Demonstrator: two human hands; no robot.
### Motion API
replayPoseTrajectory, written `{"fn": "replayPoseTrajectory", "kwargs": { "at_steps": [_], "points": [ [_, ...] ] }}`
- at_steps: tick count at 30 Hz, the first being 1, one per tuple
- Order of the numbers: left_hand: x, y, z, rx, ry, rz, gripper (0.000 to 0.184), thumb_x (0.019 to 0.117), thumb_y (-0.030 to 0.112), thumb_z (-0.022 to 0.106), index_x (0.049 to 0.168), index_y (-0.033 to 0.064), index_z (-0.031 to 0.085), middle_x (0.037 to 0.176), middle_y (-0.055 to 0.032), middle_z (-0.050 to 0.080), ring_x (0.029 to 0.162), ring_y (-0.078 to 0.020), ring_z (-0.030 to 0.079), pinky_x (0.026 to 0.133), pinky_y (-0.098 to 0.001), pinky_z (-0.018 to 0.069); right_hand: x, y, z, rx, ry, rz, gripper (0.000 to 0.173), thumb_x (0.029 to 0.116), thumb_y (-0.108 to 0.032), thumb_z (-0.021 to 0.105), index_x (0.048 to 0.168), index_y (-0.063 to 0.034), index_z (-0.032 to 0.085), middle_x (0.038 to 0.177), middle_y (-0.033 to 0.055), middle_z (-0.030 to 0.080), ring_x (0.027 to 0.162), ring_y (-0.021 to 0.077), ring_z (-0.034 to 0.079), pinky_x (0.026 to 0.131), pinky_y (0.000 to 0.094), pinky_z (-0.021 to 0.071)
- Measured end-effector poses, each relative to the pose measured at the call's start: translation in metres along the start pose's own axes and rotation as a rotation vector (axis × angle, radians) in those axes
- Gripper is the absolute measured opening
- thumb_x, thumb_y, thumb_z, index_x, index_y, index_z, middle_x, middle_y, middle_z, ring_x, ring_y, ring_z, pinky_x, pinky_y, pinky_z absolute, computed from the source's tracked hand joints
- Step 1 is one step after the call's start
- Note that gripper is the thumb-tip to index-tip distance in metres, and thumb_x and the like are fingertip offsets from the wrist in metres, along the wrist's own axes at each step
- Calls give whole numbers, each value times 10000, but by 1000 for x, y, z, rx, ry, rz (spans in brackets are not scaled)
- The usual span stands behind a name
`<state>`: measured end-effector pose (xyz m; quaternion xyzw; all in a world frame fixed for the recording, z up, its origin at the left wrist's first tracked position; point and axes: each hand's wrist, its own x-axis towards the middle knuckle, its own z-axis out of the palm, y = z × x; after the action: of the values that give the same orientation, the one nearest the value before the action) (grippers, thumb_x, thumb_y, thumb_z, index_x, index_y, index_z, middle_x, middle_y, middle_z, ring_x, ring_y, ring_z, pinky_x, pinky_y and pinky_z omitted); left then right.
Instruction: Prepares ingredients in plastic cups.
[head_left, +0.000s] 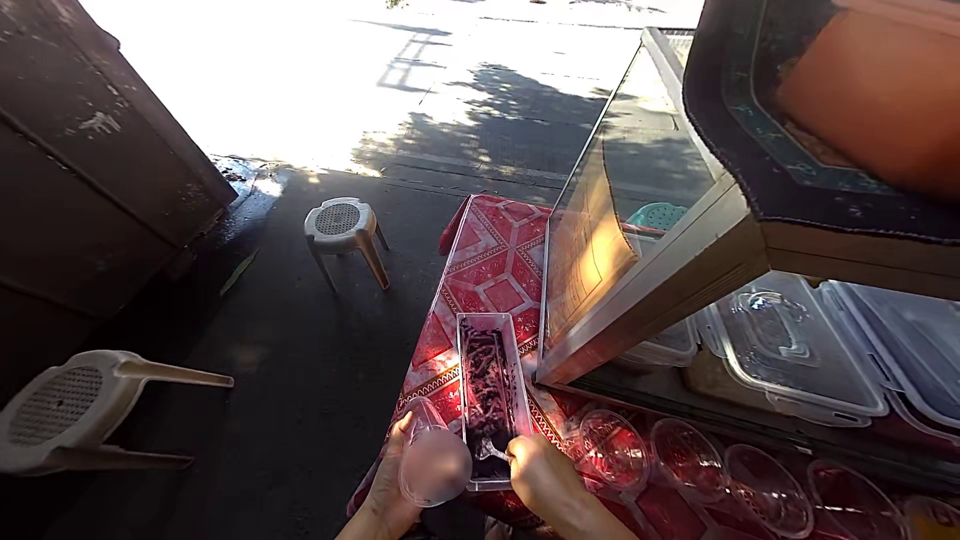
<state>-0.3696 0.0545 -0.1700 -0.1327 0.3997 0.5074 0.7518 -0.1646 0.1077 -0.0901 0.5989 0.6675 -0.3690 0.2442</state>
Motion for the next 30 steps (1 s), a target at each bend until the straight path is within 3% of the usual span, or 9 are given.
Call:
{"fn": "replayPoseTrajectory", "kwargs": {
  "at_steps": [9,12,14,17,20,24,27,28,30],
  "points": [
    [4,-8,-15,-1,-55,-21,608,1056,558,331,1399,65,432,1247,-264,628,1092,-410,671,907,-515,577,0,19,27,42,59,21,331,1023,-165,464,1216,-76,719,1229,171,706,1196,334,656,952,554,513],
    [2,-9,-8,34,-30,-17,593,1058,550,324,1365,61,461,1194,-257,658,1031,-399,699,847,-496,599,11,23,29,202,48,11,337,1029,-166,469,1246,-76,710,1223,168,707,1200,312,651,995,527,500],
    [1,-5,-6,63,-35,-4,593,1065,550,307,1385,73,456,1206,-257,659,1035,-398,701,847,-491,602,12,35,28,376,136,-51,318,1037,-163,493,1222,-56,729,1131,171,735,1112,294,684,982,489,505],
    [-1,1,-2,77,31,50,588,1071,552,305,1409,90,440,1205,-237,658,1037,-379,697,841,-486,597,-5,49,25,504,322,-189,294,1016,-133,521,1159,-28,755,964,162,748,903,272,708,861,473,535],
    [-2,13,11,-2,88,176,701,1044,656,256,1389,78,451,1163,-201,678,1020,-330,708,857,-461,597,-39,56,8,533,470,-337,297,990,-72,532,1174,9,751,1024,191,757,939,294,725,894,481,548],
    [-8,25,43,-101,96,300,656,1063,617,230,1423,101,415,1211,-190,621,1064,-317,652,872,-500,549,-65,54,-3,364,559,-510,283,1005,-99,553,1173,0,759,936,210,728,844,336,706,797,496,563],
    [-17,22,75,-64,88,358,525,1087,524,285,1283,92,508,1033,-147,682,911,-260,701,760,-431,595,-71,36,-10,154,609,-513,311,1026,-125,515,1211,-51,753,962,210,705,838,375,701,722,546,562],
    [-19,19,82,-45,104,365,485,1089,498,318,1291,102,515,1052,-136,678,930,-246,693,768,-419,590,-70,27,-10,67,664,-508,310,1013,-103,517,1207,-63,756,975,210,708,832,379,713,684,545,571],
    [-22,12,90,0,110,322,514,1084,488,370,1447,132,446,1308,-157,602,1170,-300,613,926,-505,535,-64,8,-10,-108,809,-509,293,958,-41,572,1166,-77,775,960,196,712,805,368,725,621,513,583]
  ]
}}
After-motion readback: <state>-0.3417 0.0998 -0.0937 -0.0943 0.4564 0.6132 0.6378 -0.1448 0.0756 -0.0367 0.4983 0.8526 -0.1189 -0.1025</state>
